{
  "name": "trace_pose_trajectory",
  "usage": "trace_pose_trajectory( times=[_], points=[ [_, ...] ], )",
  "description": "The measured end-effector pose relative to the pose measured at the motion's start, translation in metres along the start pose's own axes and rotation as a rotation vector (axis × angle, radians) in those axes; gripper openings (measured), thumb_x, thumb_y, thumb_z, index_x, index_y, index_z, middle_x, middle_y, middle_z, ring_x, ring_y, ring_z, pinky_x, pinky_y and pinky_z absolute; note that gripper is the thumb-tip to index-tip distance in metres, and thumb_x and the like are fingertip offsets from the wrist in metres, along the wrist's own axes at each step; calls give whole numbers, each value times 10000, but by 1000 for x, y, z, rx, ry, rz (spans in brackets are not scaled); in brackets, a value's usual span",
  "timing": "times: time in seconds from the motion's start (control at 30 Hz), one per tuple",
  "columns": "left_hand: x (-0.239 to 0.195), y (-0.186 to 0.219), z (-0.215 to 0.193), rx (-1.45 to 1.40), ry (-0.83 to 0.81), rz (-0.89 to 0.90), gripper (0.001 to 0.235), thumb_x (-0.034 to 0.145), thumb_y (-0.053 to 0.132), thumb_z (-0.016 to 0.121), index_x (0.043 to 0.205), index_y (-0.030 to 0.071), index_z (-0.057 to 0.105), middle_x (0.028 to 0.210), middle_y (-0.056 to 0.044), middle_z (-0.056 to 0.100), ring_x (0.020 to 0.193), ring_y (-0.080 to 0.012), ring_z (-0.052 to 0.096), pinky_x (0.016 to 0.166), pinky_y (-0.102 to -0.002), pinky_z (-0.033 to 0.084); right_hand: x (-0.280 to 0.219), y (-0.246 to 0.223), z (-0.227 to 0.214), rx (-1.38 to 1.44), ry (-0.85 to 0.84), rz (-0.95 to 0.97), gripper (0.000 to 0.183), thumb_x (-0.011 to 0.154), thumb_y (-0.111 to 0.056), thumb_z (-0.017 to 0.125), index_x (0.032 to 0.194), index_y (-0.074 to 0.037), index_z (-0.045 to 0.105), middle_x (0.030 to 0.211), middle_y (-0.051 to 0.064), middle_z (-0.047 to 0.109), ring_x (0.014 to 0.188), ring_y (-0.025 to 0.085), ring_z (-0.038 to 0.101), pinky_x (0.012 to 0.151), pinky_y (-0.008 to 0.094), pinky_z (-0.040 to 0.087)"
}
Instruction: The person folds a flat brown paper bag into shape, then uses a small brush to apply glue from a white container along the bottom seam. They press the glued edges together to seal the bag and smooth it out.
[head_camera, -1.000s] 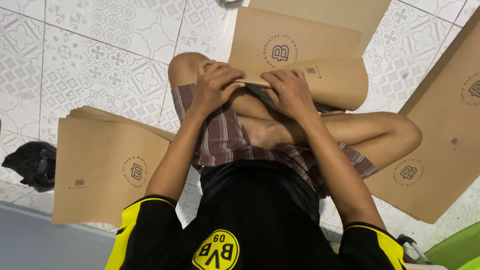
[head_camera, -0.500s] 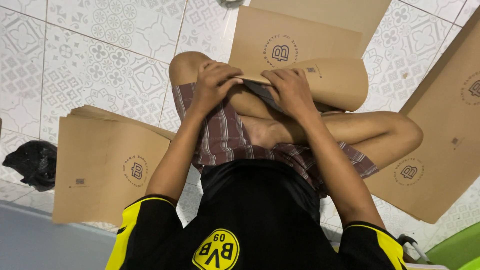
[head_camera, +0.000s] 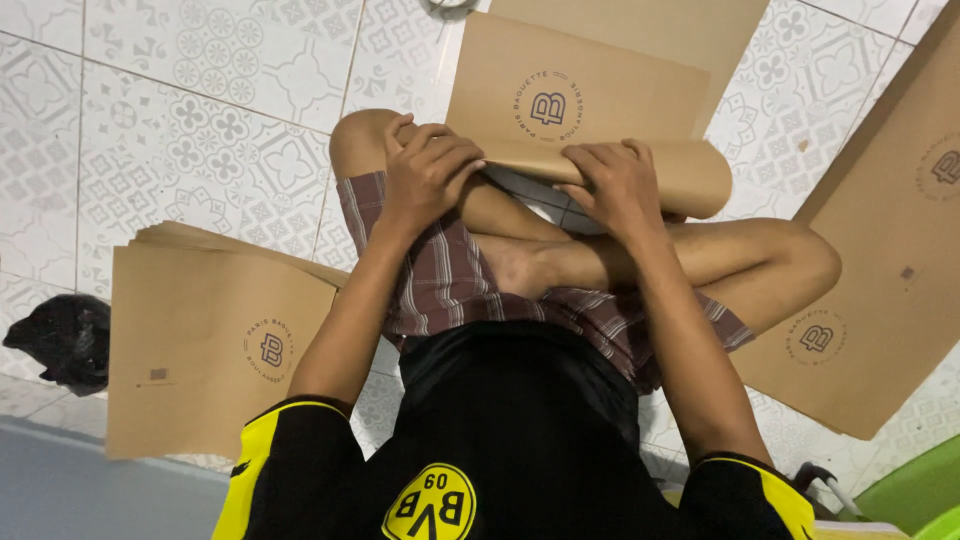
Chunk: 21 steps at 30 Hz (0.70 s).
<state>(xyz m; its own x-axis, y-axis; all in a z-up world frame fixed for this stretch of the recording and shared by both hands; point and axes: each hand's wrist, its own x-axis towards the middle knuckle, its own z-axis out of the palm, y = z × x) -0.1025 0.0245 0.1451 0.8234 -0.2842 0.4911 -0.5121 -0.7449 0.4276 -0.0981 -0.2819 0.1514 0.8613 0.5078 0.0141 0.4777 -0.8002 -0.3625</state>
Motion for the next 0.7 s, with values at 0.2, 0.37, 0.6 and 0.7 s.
trace_pose_trajectory(
  times=[0.2, 0.37, 0.6, 0.7],
  points=[
    [6, 19, 25, -13, 22, 91, 88, 938, 325, 825, 997, 260, 814, 934, 70, 789, 1019, -151, 652, 1155, -581, 227, -11, 2, 14, -62, 76, -6, 388, 822, -209, 862, 1195, -170, 760, 1041, 73, 772, 1032, 257, 728, 1064, 485, 417],
    [4, 21, 32, -6, 33, 72, 46, 917, 318, 845, 937, 286, 819, 861, 87, 785, 1003, -138, 660, 1167, -590, 224, -17, 6, 15, -29, 113, 14, 346, 848, -180, 851, 1185, -190, 770, 1018, 66, 775, 1009, 256, 729, 1034, 485, 437],
    [5, 32, 39, -17, 22, 87, 23, 922, 300, 835, 940, 292, 822, 840, 97, 779, 989, -134, 658, 1167, -611, 227, -18, 0, 11, -39, 118, -3, 432, 810, -182, 879, 1224, -193, 757, 1049, 75, 774, 1043, 258, 720, 1007, 474, 441],
    [6, 27, 35, -36, 4, 83, 32, 930, 300, 829, 957, 288, 817, 890, 96, 789, 997, -134, 658, 1159, -592, 229, -20, -8, -15, 10, 99, 25, 482, 830, -192, 875, 1288, -159, 727, 1152, 102, 759, 1129, 283, 696, 1021, 491, 438]
  ],
)
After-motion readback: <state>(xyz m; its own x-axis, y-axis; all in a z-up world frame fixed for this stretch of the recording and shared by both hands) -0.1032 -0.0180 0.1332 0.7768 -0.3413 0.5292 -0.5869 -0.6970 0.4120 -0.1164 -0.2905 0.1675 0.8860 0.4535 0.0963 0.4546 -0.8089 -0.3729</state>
